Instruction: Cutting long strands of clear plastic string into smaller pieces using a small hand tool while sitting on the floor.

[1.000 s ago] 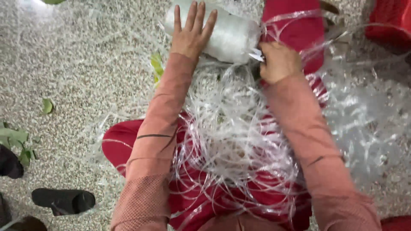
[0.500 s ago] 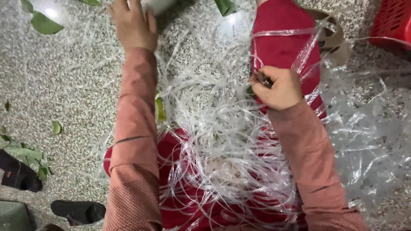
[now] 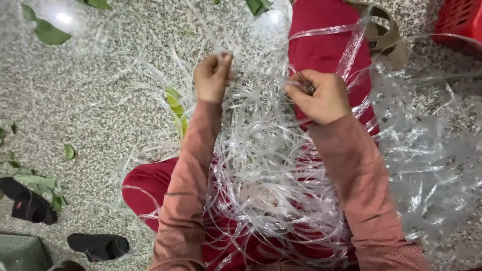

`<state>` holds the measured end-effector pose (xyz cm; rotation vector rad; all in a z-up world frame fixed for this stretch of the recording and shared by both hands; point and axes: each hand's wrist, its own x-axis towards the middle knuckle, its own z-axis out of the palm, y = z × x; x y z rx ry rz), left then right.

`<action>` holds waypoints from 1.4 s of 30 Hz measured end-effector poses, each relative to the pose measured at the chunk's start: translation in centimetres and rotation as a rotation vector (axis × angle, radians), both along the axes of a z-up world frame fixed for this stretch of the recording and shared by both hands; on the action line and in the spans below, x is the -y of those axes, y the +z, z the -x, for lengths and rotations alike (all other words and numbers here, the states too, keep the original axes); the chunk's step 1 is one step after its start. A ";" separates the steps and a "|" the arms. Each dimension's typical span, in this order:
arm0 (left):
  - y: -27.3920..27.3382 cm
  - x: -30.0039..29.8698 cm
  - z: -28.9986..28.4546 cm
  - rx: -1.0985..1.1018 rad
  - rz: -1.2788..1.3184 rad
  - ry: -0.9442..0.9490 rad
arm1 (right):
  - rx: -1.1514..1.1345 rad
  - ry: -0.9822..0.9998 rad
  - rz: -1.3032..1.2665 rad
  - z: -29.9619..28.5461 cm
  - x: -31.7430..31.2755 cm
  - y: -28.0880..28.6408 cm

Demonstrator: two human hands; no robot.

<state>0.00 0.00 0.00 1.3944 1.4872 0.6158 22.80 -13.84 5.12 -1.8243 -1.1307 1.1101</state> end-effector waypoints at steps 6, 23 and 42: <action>3.7 7.2 8.1 0.248 0.196 0.163 | -0.265 0.143 -0.099 -1.1 1.7 0.8; 8.0 30.2 15.3 0.879 0.650 0.087 | 0.121 0.490 0.515 5.5 30.0 10.3; 16.1 37.0 13.0 0.506 0.447 -0.436 | -0.065 0.432 0.362 14.3 12.9 8.9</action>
